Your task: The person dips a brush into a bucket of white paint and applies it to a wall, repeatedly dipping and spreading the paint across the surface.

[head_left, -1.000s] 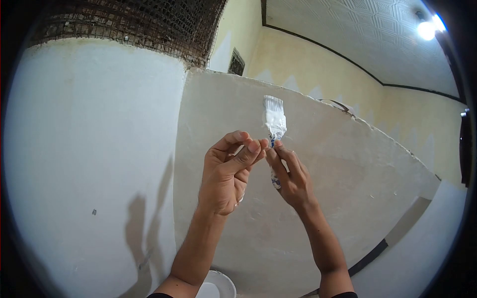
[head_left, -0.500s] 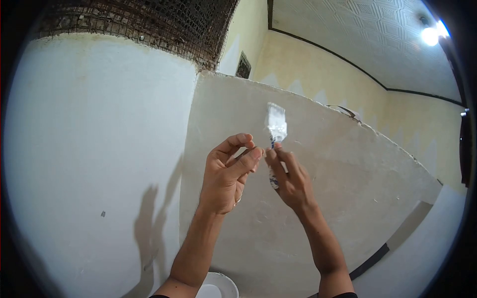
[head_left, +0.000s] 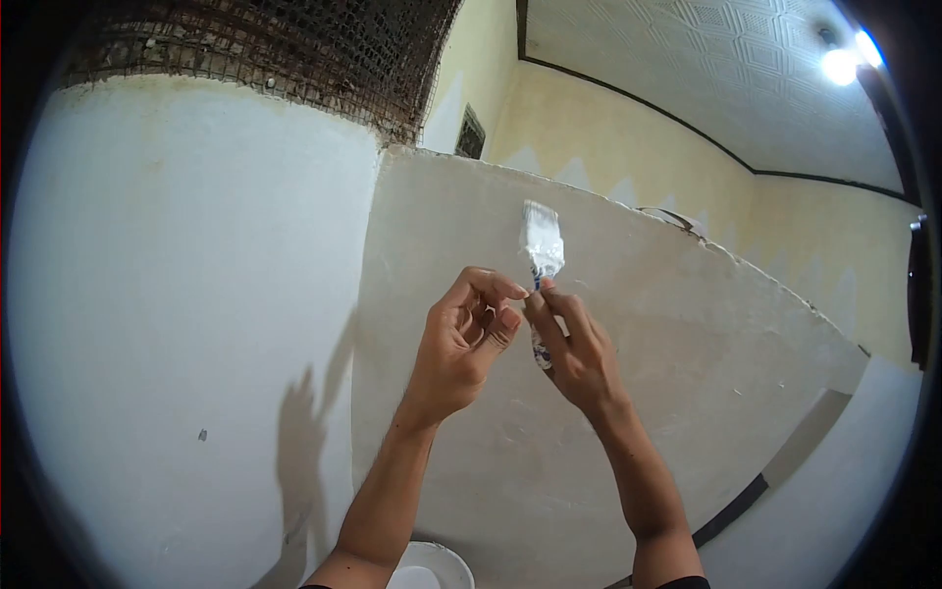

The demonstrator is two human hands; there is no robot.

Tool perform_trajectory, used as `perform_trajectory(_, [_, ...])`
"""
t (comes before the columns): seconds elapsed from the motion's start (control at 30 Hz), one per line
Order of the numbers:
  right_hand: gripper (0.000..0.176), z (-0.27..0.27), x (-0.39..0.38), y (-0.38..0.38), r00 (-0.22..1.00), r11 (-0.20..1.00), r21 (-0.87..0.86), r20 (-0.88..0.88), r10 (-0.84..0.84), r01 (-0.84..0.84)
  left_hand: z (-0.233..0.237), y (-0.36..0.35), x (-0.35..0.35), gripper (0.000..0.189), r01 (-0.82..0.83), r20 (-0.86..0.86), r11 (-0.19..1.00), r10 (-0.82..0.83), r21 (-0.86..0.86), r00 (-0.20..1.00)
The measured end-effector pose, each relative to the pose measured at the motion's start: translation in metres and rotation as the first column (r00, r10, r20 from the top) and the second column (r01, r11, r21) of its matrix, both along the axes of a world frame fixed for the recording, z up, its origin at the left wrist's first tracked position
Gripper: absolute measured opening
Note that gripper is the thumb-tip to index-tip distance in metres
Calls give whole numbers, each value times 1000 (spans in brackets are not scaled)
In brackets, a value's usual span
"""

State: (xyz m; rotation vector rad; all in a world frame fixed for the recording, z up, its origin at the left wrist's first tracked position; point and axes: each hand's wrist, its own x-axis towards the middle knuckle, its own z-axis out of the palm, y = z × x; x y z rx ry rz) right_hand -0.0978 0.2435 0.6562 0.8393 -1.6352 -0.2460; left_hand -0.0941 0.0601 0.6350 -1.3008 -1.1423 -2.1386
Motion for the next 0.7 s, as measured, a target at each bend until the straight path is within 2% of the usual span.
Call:
perform_trajectory(0.1, [38,11,0,-1,999,1000,-22,-52,-18,17,1,9,-3,8,-56,-53,998,55,-27,997])
perform_trajectory(0.23, [40,-7,-14,11,984,996,-27,163,-74,79,1,25,-2,11,-36,-35,999,34,-42,999])
perform_trajectory(0.3, [41,-16,-8,13,956,995,-48,285,-71,88,-2,27,-2,13,-108,-36,993,106,-57,994])
perform_trajectory(0.33, [42,-11,2,14,984,994,74,158,-86,75,-2,27,-1,14,-145,-36,987,143,-64,989])
perform_trajectory(0.43, [41,3,22,16,999,999,37,40,-32,30,0,30,1,22,-236,-72,972,234,-23,970])
perform_trajectory(0.53, [44,22,21,17,999,998,-22,-6,-52,52,5,38,11,30,-194,-29,981,194,-4,981])
perform_trajectory(0.63, [47,10,-3,27,992,993,8,38,-122,121,-3,50,1,35,-120,-56,993,120,2,991])
perform_trajectory(0.67, [50,0,-10,30,998,998,-36,52,44,-42,-6,52,1,32,-142,-78,990,140,-12,987])
perform_trajectory(0.7, [51,-6,-5,32,986,995,-80,151,65,-53,-8,53,0,29,-167,-100,986,164,-23,981])
